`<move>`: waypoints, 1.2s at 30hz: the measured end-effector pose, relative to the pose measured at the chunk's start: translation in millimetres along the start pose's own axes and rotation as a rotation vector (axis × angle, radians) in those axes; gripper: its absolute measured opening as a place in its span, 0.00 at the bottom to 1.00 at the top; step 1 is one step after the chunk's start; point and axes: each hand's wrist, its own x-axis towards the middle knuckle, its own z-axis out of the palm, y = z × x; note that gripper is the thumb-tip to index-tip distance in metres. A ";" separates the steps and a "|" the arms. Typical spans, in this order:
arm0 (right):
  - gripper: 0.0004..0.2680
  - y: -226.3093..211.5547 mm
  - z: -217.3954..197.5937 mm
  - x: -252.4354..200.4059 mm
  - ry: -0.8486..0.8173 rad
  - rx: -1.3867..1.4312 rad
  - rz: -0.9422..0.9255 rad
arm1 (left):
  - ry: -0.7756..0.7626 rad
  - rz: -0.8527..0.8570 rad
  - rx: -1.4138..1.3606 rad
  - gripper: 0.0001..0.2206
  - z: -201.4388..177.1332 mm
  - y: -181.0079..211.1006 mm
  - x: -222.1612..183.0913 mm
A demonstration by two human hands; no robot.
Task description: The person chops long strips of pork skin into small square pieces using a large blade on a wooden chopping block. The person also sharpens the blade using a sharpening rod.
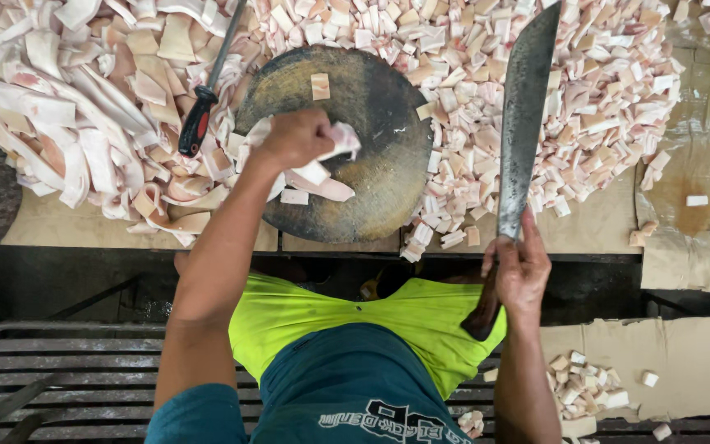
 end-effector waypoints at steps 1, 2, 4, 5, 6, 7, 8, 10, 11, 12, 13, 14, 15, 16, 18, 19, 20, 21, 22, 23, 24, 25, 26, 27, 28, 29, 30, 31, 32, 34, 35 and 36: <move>0.24 2.8 6.5 -5.5 -0.016 0.123 0.035 | 0.098 0.211 -0.172 0.04 -8.8 -3.6 -6.9; 0.26 5.4 15.3 -10.8 -0.025 0.245 0.071 | 0.187 0.427 -0.346 0.03 -17.5 -4.5 -13.3; 0.27 10.9 38.2 -15.8 -0.053 0.340 0.147 | 0.277 0.235 -0.545 0.04 -43.0 -4.3 -30.4; 0.27 13.5 53.8 -13.5 -0.071 0.313 0.188 | 0.334 0.299 -0.667 0.07 -52.2 -1.4 -43.1; 0.26 15.0 73.9 -8.0 -0.111 0.370 0.218 | 0.397 0.358 -0.790 0.09 -62.4 0.8 -58.1; 0.26 15.3 96.4 0.5 -0.150 0.427 0.249 | 0.484 0.449 -0.771 0.09 -71.2 4.8 -68.9; 0.25 13.9 119.7 9.6 -0.165 0.401 0.345 | 0.567 0.538 -0.750 0.09 -76.9 9.5 -79.5; 0.24 7.7 162.9 31.8 -0.228 0.368 0.406 | 0.681 0.465 -0.828 0.07 -80.1 19.7 -97.2; 0.24 2.5 177.9 40.7 -0.276 0.362 0.369 | 0.736 0.425 -0.870 0.07 -78.2 24.9 -102.4; 0.21 -4.1 186.4 47.8 -0.285 0.118 0.106 | 0.768 0.426 -0.719 0.06 -72.4 31.4 -103.3; 0.18 -11.4 189.0 50.5 -0.297 -0.123 -0.158 | 0.794 0.427 -0.569 0.06 -63.9 37.9 -103.2; 0.15 -18.2 185.6 47.8 -0.305 -0.365 -0.422 | 0.811 0.432 -0.422 0.06 -57.2 42.9 -100.5; 0.16 -23.6 173.2 35.8 -0.262 -0.417 -0.284 | 0.741 0.384 -0.435 0.05 -47.4 47.8 -98.2; 0.18 -25.8 161.4 22.6 -0.224 -0.458 -0.154 | 0.678 0.344 -0.443 0.05 -39.1 52.2 -94.6; 0.18 -16.7 130.3 -10.3 -0.033 -0.597 -0.305 | 0.738 0.446 -0.263 0.06 -23.0 53.4 -98.3; 0.23 -3.4 120.1 -25.8 -0.014 -0.671 -0.328 | 0.714 0.395 -0.290 0.06 -18.4 51.1 -95.9; 0.28 14.6 108.2 -40.5 0.003 -0.747 -0.346 | 0.685 0.342 -0.319 0.06 -11.6 48.9 -95.2; 0.31 37.7 104.1 -48.6 -0.026 -0.825 -0.297 | 0.655 0.290 -0.347 0.06 -5.2 46.6 -95.0; 0.34 63.0 102.2 -51.7 -0.045 -0.902 -0.246 | 0.643 0.321 -0.416 0.06 -0.3 44.7 -93.2; 0.37 88.5 101.7 -49.6 -0.065 -0.979 -0.194 | 0.630 0.351 -0.485 0.05 4.6 43.5 -92.7; 0.36 112.8 106.7 -44.6 -0.019 -1.007 -0.249 | 0.619 0.374 -0.549 0.04 7.0 41.0 -96.0; 0.35 133.3 109.4 -37.0 0.028 -1.035 -0.303 | 0.644 0.384 -0.577 0.05 9.4 39.3 -99.6; 0.34 149.7 114.7 -23.2 0.074 -1.055 -0.365 | 0.677 0.396 -0.599 0.05 9.1 37.3 -103.3; 0.33 160.0 116.7 -11.3 0.109 -1.051 -0.366 | 0.710 0.408 -0.622 0.06 7.5 34.9 -108.0; 0.32 164.6 117.4 3.3 0.146 -1.050 -0.365 | 0.736 0.388 -0.623 0.05 4.7 32.7 -112.2; 0.32 165.2 118.9 17.3 0.184 -1.048 -0.364 | 0.761 0.368 -0.626 0.05 0.6 29.6 -117.1; 0.32 162.7 117.4 33.0 0.192 -1.062 -0.371 | 0.788 0.350 -0.630 0.05 -3.1 26.5 -119.6; 0.32 159.4 118.4 51.1 0.201 -1.077 -0.377 | 0.797 0.314 -0.715 0.05 -8.2 22.2 -118.1; 0.33 156.0 114.6 60.5 0.203 -1.099 -0.371 | 0.794 0.265 -0.803 0.05 -10.8 17.4 -119.1; 0.30 154.4 110.0 91.2 0.284 -1.103 -0.420 | 0.774 0.206 -0.950 0.05 -8.7 11.8 -118.0; 0.28 155.9 104.8 109.1 0.324 -1.104 -0.446 | 0.757 0.197 -1.010 0.05 -8.8 9.7 -119.4; 0.27 159.6 102.2 130.4 0.256 -1.079 -0.230 | 0.741 0.192 -1.065 0.05 -10.4 8.7 -119.2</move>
